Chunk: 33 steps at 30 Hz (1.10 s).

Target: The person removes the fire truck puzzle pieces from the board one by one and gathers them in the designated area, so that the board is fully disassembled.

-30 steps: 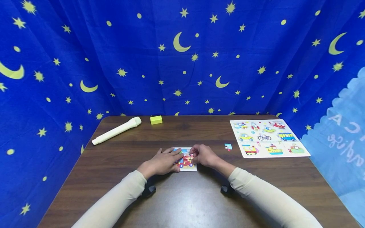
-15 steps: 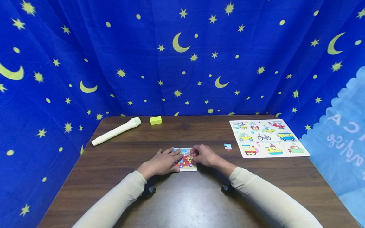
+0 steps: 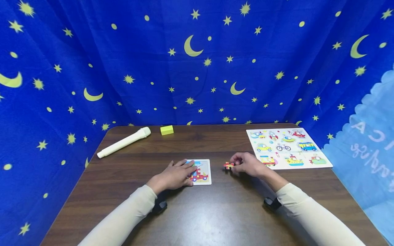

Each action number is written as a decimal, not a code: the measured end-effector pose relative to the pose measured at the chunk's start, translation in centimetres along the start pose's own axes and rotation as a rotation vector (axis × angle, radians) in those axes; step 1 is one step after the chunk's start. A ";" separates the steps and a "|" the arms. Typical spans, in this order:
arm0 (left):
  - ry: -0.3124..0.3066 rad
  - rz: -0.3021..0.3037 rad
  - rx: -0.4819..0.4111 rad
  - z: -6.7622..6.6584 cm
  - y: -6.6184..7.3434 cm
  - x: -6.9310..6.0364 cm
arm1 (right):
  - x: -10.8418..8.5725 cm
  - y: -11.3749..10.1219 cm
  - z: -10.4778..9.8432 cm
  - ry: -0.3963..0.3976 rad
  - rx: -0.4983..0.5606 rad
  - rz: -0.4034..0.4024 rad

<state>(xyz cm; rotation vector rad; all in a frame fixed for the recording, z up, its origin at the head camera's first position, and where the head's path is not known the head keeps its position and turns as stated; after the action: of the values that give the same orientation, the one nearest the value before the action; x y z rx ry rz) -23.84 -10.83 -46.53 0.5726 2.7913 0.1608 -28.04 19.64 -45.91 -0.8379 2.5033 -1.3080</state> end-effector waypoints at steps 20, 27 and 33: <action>0.002 0.000 -0.012 0.3 -0.2 0.1 | -3.3 4.0 -4.0 0.011 -0.165 0.112; 0.009 0.009 -0.019 0.3 -0.2 0.1 | -3.3 3.9 -4.0 0.020 -0.191 0.132; 0.007 0.008 -0.019 0.1 -0.3 0.2 | -2.4 2.9 -3.6 0.062 -0.084 0.084</action>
<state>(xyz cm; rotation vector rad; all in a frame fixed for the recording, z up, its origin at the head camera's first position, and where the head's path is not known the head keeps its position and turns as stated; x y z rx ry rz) -24.04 -11.03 -46.75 0.5791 2.7912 0.1914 -28.75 24.78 -46.25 -0.7109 2.6273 -1.2281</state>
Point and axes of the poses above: each hand's wrist, its own x-axis towards the middle knuckle, its own z-axis out of the palm, y = z × x, the point moved 3 cm from there along x, towards the middle knuckle, and after that the axes turned 12 degrees about -z, right-handed, at the moved point
